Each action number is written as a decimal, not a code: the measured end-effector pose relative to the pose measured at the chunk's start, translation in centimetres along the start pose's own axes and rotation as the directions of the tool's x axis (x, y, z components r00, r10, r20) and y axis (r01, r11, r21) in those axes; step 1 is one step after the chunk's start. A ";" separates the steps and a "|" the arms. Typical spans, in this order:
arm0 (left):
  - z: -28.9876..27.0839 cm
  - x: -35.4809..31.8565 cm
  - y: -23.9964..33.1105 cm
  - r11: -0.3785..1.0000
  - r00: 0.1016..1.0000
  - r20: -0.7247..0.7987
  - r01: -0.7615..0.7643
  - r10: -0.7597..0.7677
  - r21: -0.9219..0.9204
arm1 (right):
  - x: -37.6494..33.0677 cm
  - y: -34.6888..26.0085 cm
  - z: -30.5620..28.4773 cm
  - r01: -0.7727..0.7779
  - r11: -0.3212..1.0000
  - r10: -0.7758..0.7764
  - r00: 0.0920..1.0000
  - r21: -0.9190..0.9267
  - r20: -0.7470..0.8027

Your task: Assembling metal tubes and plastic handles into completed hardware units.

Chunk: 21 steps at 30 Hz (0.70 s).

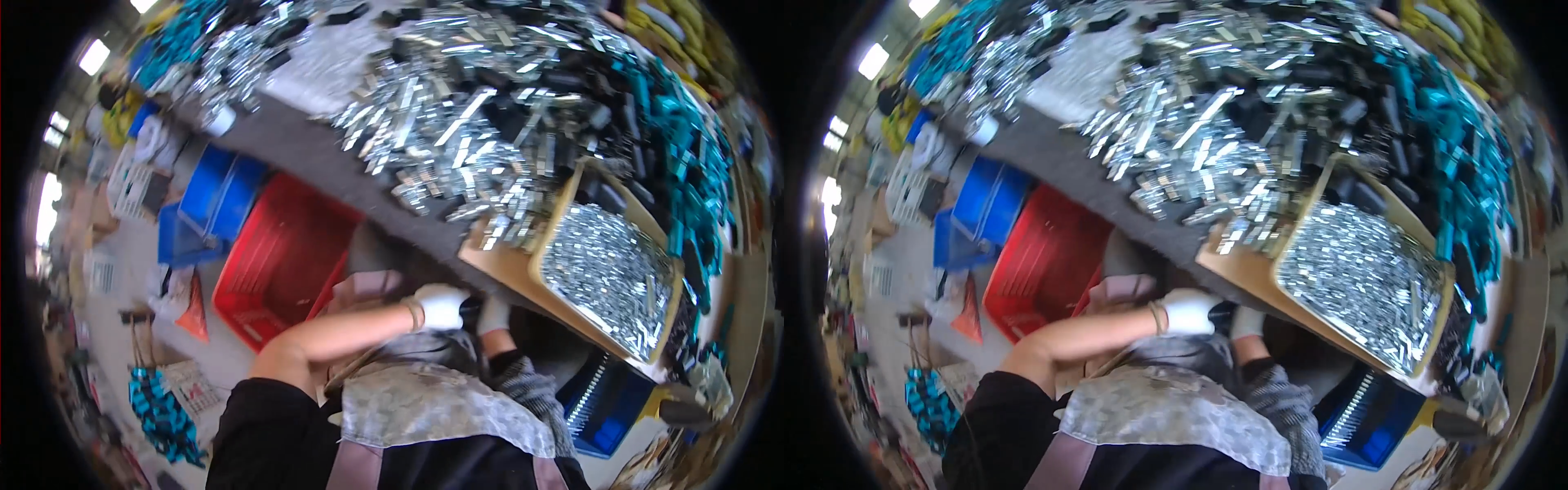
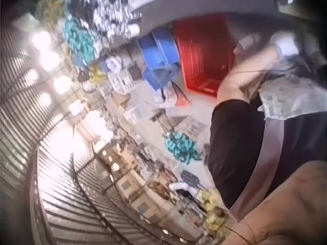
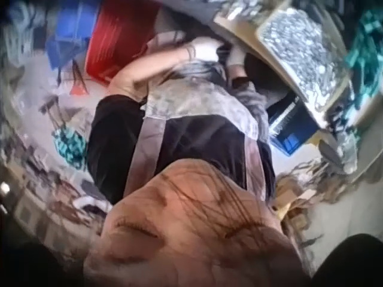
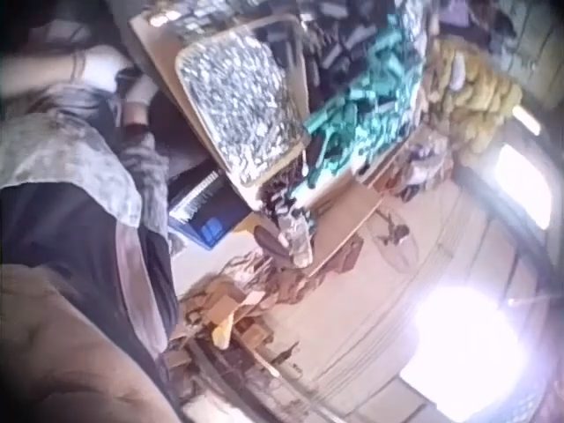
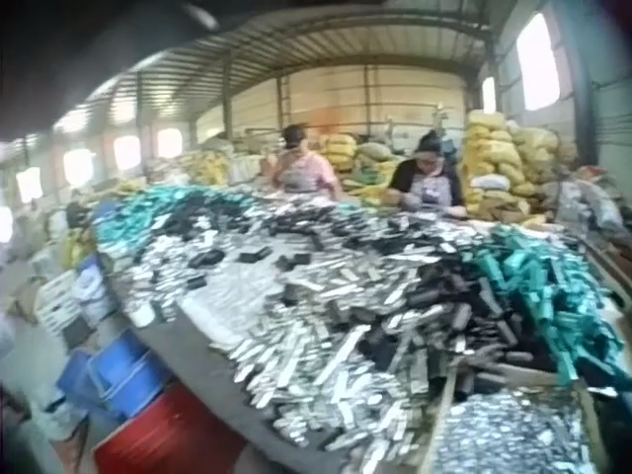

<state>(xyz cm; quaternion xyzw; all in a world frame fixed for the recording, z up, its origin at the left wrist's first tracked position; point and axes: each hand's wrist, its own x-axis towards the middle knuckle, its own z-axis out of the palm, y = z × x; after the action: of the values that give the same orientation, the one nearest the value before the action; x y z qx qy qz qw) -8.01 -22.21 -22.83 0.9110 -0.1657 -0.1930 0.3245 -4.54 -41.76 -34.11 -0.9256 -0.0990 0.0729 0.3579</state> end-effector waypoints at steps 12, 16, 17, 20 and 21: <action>-24.2 -29.3 -1.2 0.603 0.516 -0.371 0.412 -0.772 -0.683 | -2.6 4.4 -6.0 -0.656 0.186 0.418 0.726 0.731 0.546; -15.6 -28.0 -12.4 0.727 0.502 -0.541 0.576 -0.675 -0.374 | -2.2 0.3 -3.3 -0.719 0.286 0.354 0.693 0.633 0.627; -13.3 -27.2 -15.2 0.720 0.515 -0.531 0.620 -0.673 -0.311 | -2.6 -1.3 -2.9 -0.725 0.308 0.372 0.687 0.615 0.624; -7.5 -24.7 -21.1 0.401 0.455 -0.270 0.221 -0.849 -0.889 | -3.7 -1.2 -2.6 -0.709 0.349 0.313 0.704 0.612 0.637; -4.8 -24.3 -23.5 0.164 0.467 -0.151 -0.013 -0.871 -0.986 | -4.1 -0.2 -2.3 -0.708 0.370 0.363 0.707 0.602 0.607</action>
<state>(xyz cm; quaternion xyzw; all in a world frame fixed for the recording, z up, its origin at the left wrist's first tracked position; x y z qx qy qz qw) -22.77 7.96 -28.82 0.5440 0.4286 0.0370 0.7204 -8.03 -44.03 -32.06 -0.6028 0.1927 0.3986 0.6638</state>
